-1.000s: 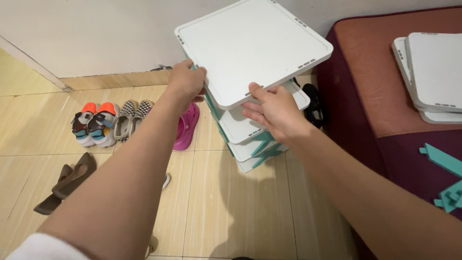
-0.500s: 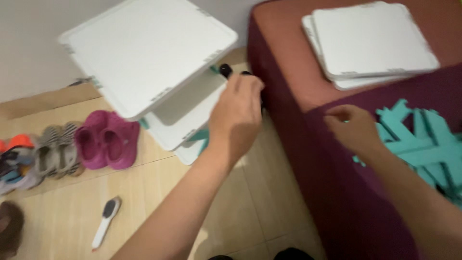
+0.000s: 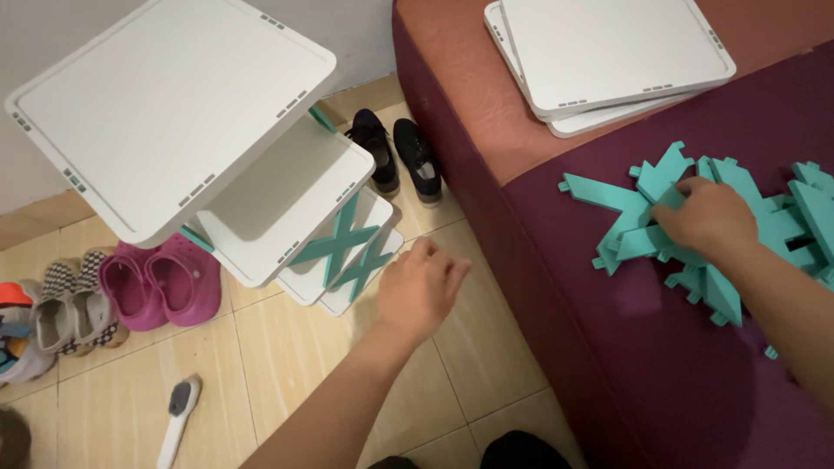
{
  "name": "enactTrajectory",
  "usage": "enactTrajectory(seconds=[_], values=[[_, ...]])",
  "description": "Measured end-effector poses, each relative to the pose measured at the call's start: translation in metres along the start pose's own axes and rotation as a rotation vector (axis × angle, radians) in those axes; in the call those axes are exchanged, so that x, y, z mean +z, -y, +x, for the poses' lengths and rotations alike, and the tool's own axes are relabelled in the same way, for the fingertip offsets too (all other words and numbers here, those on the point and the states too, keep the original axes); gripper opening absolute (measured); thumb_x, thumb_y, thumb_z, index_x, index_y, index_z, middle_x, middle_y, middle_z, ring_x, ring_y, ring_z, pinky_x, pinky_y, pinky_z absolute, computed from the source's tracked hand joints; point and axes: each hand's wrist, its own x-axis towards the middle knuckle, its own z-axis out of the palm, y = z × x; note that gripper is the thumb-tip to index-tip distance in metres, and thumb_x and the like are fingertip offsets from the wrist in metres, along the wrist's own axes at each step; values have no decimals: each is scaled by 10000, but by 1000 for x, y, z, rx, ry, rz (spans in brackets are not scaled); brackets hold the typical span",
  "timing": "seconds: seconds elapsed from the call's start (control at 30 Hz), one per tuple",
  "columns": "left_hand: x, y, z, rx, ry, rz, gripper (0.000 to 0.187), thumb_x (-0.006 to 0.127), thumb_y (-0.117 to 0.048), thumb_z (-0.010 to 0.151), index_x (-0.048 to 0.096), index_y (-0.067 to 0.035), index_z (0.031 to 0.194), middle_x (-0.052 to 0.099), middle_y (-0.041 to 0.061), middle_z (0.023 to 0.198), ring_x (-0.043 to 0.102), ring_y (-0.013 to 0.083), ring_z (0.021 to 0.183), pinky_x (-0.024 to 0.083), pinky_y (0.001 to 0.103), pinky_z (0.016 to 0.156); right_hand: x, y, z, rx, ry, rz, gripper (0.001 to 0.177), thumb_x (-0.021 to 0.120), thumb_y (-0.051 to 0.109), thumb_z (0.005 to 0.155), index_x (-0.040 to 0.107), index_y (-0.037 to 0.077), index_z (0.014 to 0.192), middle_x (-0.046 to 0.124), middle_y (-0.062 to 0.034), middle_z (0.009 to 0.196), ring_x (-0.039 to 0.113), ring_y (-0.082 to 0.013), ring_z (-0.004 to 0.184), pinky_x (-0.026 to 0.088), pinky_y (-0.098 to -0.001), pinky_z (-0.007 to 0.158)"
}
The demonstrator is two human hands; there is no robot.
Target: The person assembles a modular plastic storage shelf by stacking white square trays and inserting teal X-shaped support pieces between them. They repeatedly add trays and supports to build a vertical stack.
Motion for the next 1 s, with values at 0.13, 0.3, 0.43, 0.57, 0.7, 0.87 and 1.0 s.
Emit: enactTrajectory(seconds=[0.13, 0.3, 0.43, 0.57, 0.7, 0.87, 1.0], values=[[8, 8, 5, -74, 66, 106, 202, 631, -320, 1064, 673, -134, 997, 656, 73, 1133, 680, 320, 985, 548, 457, 884, 6, -11, 1, -43, -100, 36, 637, 806, 407, 859, 671, 51, 1370, 687, -218, 1278, 665, -400, 1129, 547, -506, 953], [-1, -2, 11, -77, 151, -65, 453, 551, -12, 821, 660, -173, 1230, 611, 123, 1196, 662, 370, 973, 529, 481, 843, -4, -12, -2, -40, -178, 168, 563, 766, 330, 886, 673, 75, 1379, 686, -201, 1320, 669, -387, 1152, 533, -507, 992], [0, -14, 21, -118, 224, -59, 332, 574, -74, 869, 672, -180, 1168, 609, 119, 1244, 665, 377, 996, 522, 491, 868, -19, 9, -36, -278, -232, 120, 416, 730, 287, 903, 747, 145, 1293, 638, -209, 1315, 641, -389, 1134, 524, -511, 998], [6, -19, 31, -15, 135, -106, 325, 587, -73, 847, 684, -170, 1141, 619, 150, 1210, 664, 387, 1010, 533, 492, 855, -12, 42, -63, -465, -152, 84, 427, 753, 328, 837, 729, 161, 1229, 649, -148, 1283, 606, -376, 1170, 492, -498, 1023], [6, -26, 38, 8, 118, -147, 296, 589, -87, 868, 689, -166, 1136, 643, 146, 1179, 664, 395, 1012, 536, 495, 858, 10, 49, -51, -577, -192, 37, 559, 750, 368, 835, 649, 123, 1328, 633, -126, 1371, 594, -380, 1199, 478, -491, 1043], [-11, -27, 34, -73, 191, -128, 324, 577, -89, 838, 697, -189, 1122, 647, 131, 1170, 660, 396, 1005, 529, 496, 865, 7, 65, -11, -461, -76, -216, 671, 759, 442, 846, 602, 150, 1430, 624, -130, 1364, 612, -365, 1186, 528, -490, 986], [-19, -16, 27, -110, 151, -127, 293, 561, -110, 861, 709, -192, 1101, 650, 116, 1174, 663, 372, 1024, 530, 487, 876, -40, 89, 1, -302, 83, -315, 572, 759, 466, 889, 640, 277, 1415, 661, -127, 1279, 682, -316, 1087, 602, -485, 891]])
